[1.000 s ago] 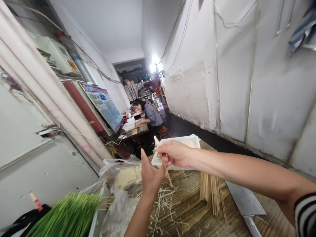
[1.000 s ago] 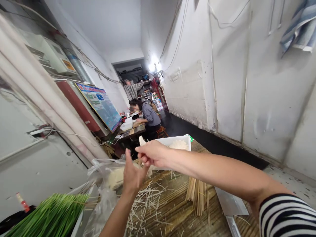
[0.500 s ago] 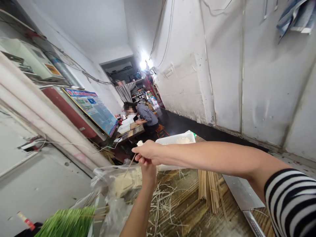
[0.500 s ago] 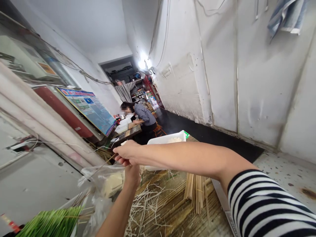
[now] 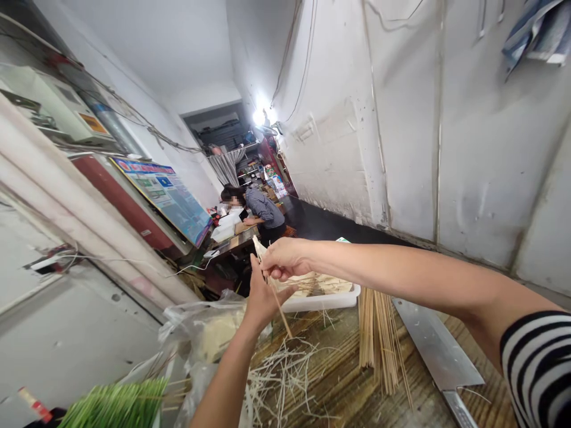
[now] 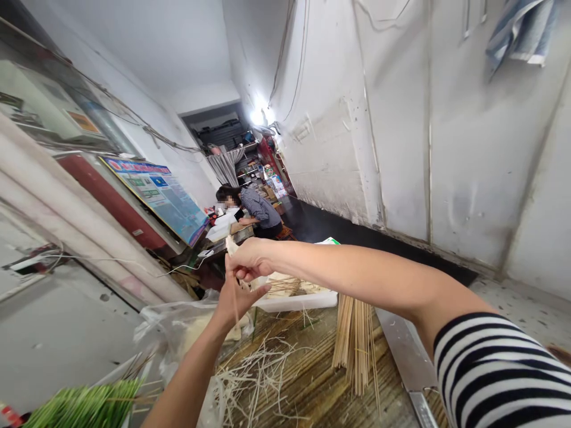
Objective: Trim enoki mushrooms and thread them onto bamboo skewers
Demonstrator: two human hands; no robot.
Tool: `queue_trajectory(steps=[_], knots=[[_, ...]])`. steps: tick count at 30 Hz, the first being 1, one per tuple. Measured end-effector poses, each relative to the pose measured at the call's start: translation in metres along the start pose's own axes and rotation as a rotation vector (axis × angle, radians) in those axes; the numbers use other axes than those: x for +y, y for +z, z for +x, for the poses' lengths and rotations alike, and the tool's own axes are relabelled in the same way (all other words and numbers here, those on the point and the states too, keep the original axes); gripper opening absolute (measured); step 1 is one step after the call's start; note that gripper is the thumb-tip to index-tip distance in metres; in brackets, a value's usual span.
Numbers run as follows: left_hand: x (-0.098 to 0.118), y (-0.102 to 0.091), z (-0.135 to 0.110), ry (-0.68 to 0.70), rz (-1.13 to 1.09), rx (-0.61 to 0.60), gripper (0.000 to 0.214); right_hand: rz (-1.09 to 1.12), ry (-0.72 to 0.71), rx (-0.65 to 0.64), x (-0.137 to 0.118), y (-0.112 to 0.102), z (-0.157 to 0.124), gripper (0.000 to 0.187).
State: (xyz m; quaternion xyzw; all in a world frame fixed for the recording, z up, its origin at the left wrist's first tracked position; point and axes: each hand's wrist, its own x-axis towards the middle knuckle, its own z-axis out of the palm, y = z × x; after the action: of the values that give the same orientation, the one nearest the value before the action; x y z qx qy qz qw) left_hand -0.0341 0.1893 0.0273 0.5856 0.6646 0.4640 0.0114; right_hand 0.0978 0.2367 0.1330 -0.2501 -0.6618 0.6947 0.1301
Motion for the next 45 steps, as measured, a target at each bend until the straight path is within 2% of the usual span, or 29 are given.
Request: queue_trajectory(steps=[1, 3, 10, 16, 20, 23, 26, 30, 36, 42, 45], knots=[[-0.001, -0.003, -0.001, 0.008, 0.038, -0.036, 0.114, -0.023, -0.017, 0.005, 0.000, -0.005, -0.003, 0.025], [-0.003, -0.008, -0.004, 0.008, 0.096, -0.086, 0.120, -0.069, -0.042, 0.023, 0.001, -0.015, -0.007, 0.024], [-0.016, -0.014, -0.006, -0.109, 0.126, -0.128, 0.100, -0.213, -0.087, 0.146, 0.007, -0.054, -0.008, 0.023], [-0.034, -0.009, -0.011, -0.102, 0.106, -0.194, 0.089, -0.311, -0.053, 0.309, 0.020, -0.094, -0.001, 0.010], [-0.044, -0.003, -0.019, -0.138, 0.057, -0.225, 0.089, -0.299, -0.016, 0.416, 0.036, -0.122, 0.006, 0.018], [-0.047, 0.001, -0.022, -0.177, 0.000, -0.263, 0.082, -0.237, 0.006, 0.458, 0.045, -0.132, 0.010, 0.022], [-0.040, 0.004, -0.021, -0.197, -0.072, -0.321, 0.068, -0.144, 0.017, 0.471, 0.049, -0.126, 0.014, 0.023], [-0.016, 0.005, -0.015, -0.202, -0.178, -0.353, 0.055, -0.010, 0.003, 0.471, 0.050, -0.104, 0.021, 0.021], [0.012, 0.001, -0.015, -0.238, -0.327, -0.371, 0.056, 0.146, -0.028, 0.452, 0.047, -0.072, 0.025, 0.023], [0.027, -0.007, -0.021, -0.376, -0.540, -0.343, 0.056, 0.236, -0.038, 0.442, 0.042, -0.054, 0.025, 0.024], [0.033, -0.013, -0.020, -0.401, -0.588, -0.330, 0.055, 0.252, -0.053, 0.450, 0.040, -0.049, 0.027, 0.025]])
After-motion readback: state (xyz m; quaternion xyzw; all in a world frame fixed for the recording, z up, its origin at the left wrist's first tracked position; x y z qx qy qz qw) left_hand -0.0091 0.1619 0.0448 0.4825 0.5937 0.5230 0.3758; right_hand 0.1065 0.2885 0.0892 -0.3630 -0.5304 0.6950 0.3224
